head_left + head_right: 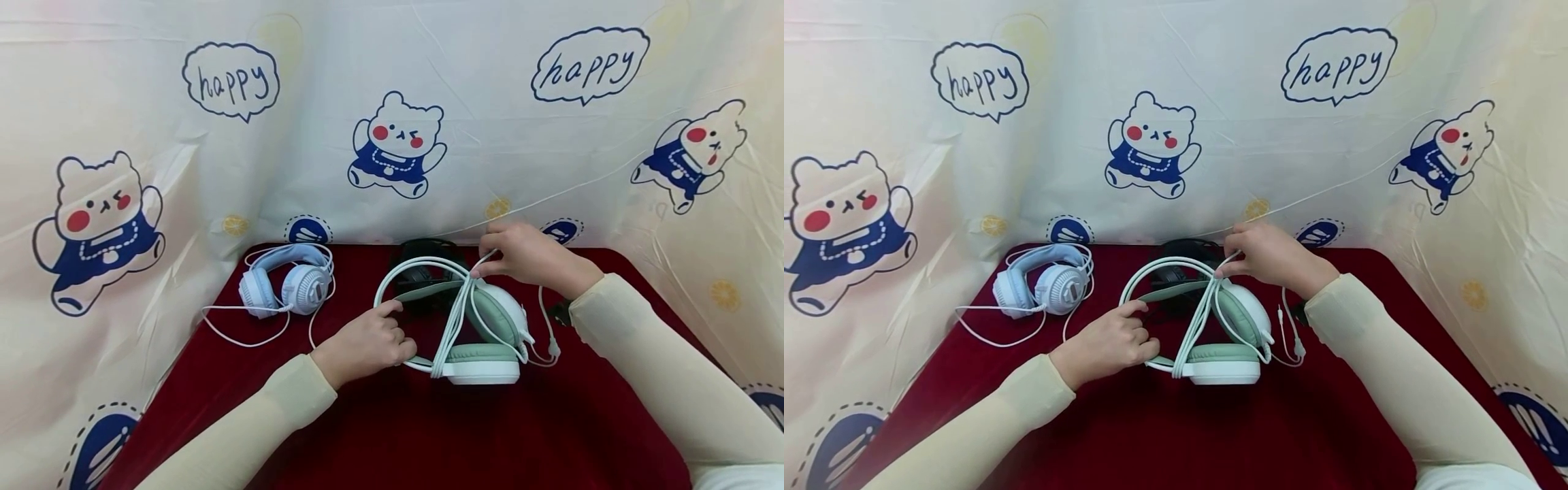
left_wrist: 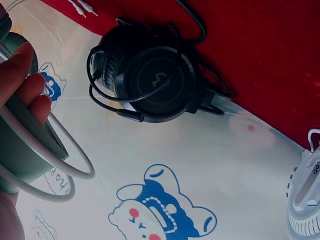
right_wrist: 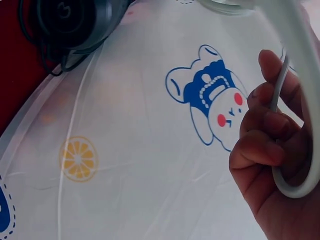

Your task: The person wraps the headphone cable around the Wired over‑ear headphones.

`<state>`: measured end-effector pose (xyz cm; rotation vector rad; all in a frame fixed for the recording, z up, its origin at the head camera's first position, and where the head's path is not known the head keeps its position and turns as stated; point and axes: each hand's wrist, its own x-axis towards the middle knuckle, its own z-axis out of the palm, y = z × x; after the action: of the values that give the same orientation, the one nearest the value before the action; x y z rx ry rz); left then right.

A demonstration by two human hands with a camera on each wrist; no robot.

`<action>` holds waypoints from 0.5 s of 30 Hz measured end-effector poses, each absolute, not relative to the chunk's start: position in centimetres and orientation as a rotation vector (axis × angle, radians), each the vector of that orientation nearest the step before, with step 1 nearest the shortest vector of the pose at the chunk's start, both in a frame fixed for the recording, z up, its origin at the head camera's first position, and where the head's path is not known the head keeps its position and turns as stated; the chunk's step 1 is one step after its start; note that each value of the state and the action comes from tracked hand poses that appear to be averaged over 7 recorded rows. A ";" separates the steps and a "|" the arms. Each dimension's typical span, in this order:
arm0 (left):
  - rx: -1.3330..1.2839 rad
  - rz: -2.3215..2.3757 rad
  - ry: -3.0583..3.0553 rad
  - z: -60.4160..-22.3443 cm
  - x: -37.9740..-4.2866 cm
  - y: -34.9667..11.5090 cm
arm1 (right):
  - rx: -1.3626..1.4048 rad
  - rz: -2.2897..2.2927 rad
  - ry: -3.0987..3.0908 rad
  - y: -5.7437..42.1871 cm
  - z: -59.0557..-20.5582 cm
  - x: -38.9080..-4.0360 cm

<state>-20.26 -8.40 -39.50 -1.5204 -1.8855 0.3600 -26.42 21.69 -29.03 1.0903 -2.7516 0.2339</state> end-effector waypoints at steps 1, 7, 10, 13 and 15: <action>-1.523 0.356 -1.882 -39.6 -20.3 -8.4 | 1.095 0.236 -2.761 21.8 -29.2 -26.5; -1.528 0.342 -1.882 -39.6 -20.2 -8.4 | 1.136 0.254 -2.755 21.9 -29.6 -26.7; -1.531 0.359 -1.874 -39.5 -20.2 -8.4 | 1.163 0.270 -2.742 21.9 -29.7 -26.8; -1.534 0.367 -1.857 -39.5 -20.2 -8.5 | 1.179 0.288 -2.749 21.9 -29.7 -26.8; -1.533 0.360 -1.847 -39.4 -20.2 -8.5 | 1.184 0.306 -2.758 22.0 -29.8 -26.9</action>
<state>-20.16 -8.51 -39.42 -1.5331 -1.8469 0.3596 -26.86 21.96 -29.76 1.1842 -2.7581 0.3058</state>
